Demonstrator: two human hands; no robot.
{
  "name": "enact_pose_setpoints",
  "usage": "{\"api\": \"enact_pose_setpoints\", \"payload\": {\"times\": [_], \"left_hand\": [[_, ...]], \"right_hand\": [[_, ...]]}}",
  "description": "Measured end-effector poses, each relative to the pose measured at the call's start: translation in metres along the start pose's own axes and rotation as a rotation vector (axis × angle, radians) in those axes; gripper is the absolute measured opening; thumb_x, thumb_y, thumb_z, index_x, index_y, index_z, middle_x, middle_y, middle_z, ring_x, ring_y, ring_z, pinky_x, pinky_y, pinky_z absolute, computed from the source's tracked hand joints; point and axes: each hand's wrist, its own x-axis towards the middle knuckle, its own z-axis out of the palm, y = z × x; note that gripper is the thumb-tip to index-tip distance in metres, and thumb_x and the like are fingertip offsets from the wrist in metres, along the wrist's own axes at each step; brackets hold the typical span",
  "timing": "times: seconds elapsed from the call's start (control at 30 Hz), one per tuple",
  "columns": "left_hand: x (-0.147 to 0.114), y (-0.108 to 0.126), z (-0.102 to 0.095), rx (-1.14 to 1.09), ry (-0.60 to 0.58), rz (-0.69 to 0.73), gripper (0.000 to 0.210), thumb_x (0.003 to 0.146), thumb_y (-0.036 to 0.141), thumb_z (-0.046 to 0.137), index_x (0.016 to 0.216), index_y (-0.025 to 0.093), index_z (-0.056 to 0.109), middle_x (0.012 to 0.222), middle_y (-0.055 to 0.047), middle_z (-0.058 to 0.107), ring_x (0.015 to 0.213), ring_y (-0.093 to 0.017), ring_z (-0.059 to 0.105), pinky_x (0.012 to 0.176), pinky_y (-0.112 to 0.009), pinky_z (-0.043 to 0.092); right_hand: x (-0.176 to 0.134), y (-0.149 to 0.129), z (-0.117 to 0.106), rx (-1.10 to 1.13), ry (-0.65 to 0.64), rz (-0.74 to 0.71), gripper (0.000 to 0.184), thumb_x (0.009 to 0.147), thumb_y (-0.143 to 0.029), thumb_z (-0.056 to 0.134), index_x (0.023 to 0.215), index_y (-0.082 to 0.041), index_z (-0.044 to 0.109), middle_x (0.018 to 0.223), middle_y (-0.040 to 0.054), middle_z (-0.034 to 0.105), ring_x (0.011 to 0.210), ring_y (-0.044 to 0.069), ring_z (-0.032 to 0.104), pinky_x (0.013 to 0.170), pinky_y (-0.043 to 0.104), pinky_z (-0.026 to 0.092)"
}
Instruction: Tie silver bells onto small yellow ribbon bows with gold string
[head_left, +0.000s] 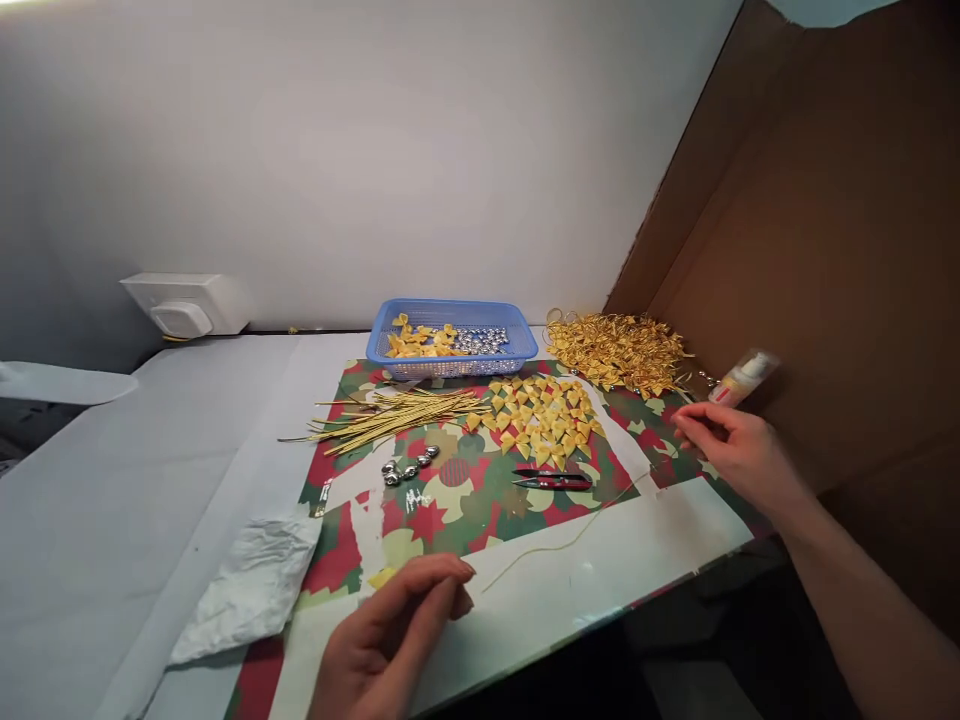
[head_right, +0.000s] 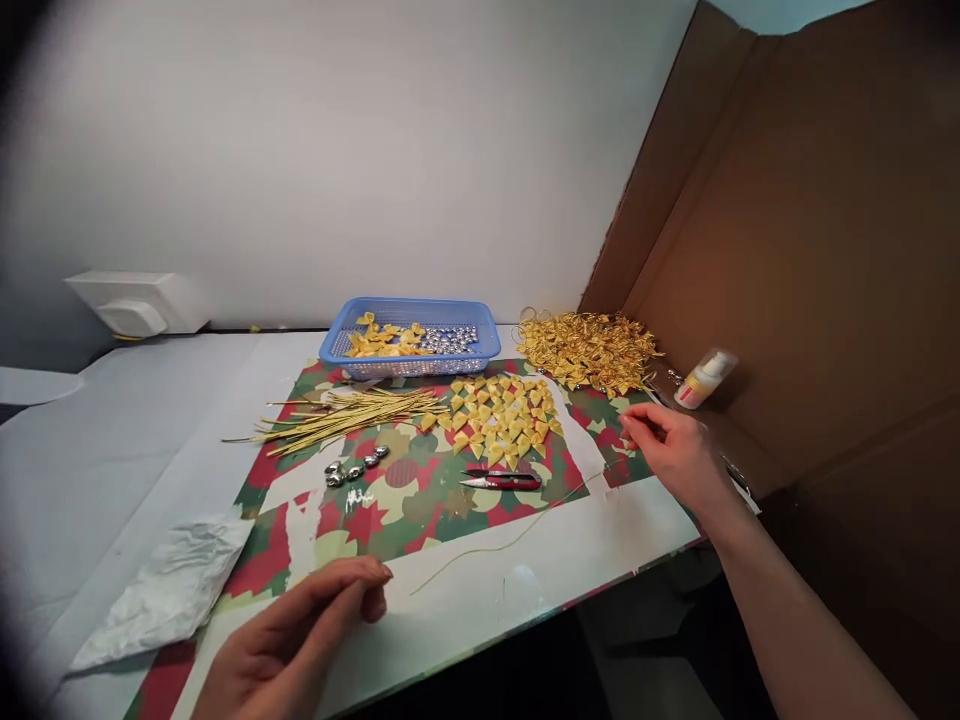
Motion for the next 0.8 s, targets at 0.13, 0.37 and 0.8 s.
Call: {"api": "enact_pose_setpoints", "payload": {"times": [0.13,0.37,0.8], "left_hand": [[-0.007,0.007,-0.009,0.119,0.174,-0.04,0.024,0.082,0.041,0.073,0.093,0.021,0.077,0.083,-0.003,0.076,0.079,-0.019,0.07,0.072,-0.02,0.058],[-0.008,0.025,0.013,0.518,-0.052,0.163,0.01,0.082,0.019,0.066,0.089,0.019,0.073,0.1,-0.007,0.071,0.073,-0.017,0.067,0.067,-0.028,0.056],[-0.004,0.035,0.034,0.602,-0.1,0.16,0.02,0.094,0.019,0.046,0.076,0.021,0.054,0.066,0.003,0.058,0.059,-0.015,0.055,0.057,-0.025,0.045]], "right_hand": [[-0.034,0.016,-0.005,-0.026,-0.042,-0.069,0.024,0.077,-0.045,0.068,0.077,-0.021,0.073,0.073,0.0035,0.072,0.064,0.019,0.063,0.054,0.026,0.045],[-0.102,-0.025,0.066,0.154,-0.398,-0.359,0.015,0.091,-0.032,0.059,0.091,-0.025,0.072,0.09,0.0033,0.072,0.08,0.019,0.067,0.066,0.026,0.054],[-0.112,-0.068,0.116,0.18,-0.577,-0.548,0.029,0.09,-0.011,0.06,0.115,-0.025,0.065,0.111,0.0052,0.067,0.104,0.025,0.057,0.089,0.039,0.045]]}}
